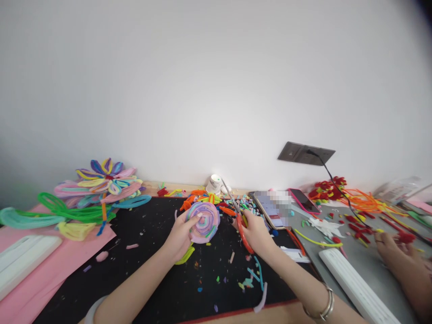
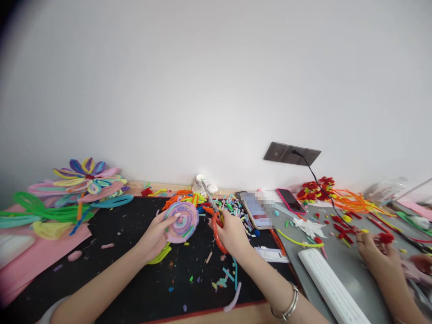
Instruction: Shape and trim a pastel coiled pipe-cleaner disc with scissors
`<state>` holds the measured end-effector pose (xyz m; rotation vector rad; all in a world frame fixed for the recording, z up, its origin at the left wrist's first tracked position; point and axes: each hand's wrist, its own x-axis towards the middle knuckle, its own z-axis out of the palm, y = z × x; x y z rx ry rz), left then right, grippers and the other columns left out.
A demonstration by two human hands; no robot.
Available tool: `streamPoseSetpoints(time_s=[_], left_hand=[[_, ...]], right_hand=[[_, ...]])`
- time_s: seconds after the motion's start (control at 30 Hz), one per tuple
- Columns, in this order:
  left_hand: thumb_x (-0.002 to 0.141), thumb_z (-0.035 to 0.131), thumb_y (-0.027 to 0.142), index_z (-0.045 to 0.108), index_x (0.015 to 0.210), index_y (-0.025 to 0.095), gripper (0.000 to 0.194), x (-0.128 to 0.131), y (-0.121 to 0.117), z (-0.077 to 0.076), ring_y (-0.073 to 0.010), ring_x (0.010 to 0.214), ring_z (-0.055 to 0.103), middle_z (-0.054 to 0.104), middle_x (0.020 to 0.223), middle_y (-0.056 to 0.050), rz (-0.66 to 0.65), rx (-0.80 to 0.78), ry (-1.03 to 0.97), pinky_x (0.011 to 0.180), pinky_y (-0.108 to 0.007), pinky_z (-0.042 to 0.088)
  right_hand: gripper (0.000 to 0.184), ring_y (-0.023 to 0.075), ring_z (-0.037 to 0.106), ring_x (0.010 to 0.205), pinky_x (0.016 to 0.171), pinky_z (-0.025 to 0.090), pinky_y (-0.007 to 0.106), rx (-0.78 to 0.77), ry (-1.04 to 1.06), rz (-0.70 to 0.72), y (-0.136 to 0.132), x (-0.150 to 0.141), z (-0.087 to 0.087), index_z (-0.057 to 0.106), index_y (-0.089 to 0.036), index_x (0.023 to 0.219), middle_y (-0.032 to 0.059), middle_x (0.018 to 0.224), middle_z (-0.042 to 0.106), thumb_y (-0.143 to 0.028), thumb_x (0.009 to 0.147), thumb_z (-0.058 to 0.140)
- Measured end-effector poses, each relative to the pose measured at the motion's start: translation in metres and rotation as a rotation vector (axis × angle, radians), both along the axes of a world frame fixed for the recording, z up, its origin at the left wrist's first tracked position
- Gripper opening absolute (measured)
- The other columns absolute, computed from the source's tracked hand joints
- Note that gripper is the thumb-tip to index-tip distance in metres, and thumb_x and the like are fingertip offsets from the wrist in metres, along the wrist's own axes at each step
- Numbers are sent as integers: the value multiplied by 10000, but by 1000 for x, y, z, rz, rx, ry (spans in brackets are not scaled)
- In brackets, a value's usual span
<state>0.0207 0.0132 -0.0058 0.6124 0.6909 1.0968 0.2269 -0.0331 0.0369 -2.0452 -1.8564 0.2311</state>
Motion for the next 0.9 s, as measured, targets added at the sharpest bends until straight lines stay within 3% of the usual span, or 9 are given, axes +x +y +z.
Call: streamPoseSetpoints(time_s=[0.17,0.27,0.5,0.63,0.77,0.9], left_hand=[[637,809,222,685,954,147,348,0,-2,2,-276,944,693,763,899,-80,-12,-19,-46,875,-373,522],[657,798,211,689,957,150,325,0,-4,4,-274,945,691,761,912,-81,-70,-12,-56,875,-378,519],[685,798,238,711,950,111,306,0,-8,3,-231,823,698,751,926,-116,-228,70,5,739,-309,545],[694,796,291,706,991,122,353,0,-10,0,-232,770,696,748,901,-119,-315,83,88,633,-301,558],[696,797,288,697,988,127,348,0,-9,0,-219,759,694,746,885,-105,-279,87,98,626,-296,569],[657,824,291,692,943,105,367,1,-7,3,-216,712,692,744,841,-110,-213,67,93,604,-298,574]], right_hand=[[220,175,585,644,579,416,254,5,530,17,7,-10,-11,461,-206,746,-2,712,638,-340,686,625],[223,168,577,645,602,439,265,-1,682,24,11,-20,-14,463,-203,739,-16,686,624,-301,640,636],[334,154,552,604,553,423,268,55,802,7,17,-20,1,471,-191,768,25,761,643,-401,621,685],[334,168,582,658,614,453,281,70,820,37,18,-16,8,476,-191,784,27,774,641,-398,632,690],[258,180,609,739,718,484,300,60,868,143,17,-15,4,492,-191,784,14,777,631,-321,643,665],[196,180,600,710,665,477,290,27,796,117,14,-14,-2,483,-195,751,0,734,615,-269,648,633]])
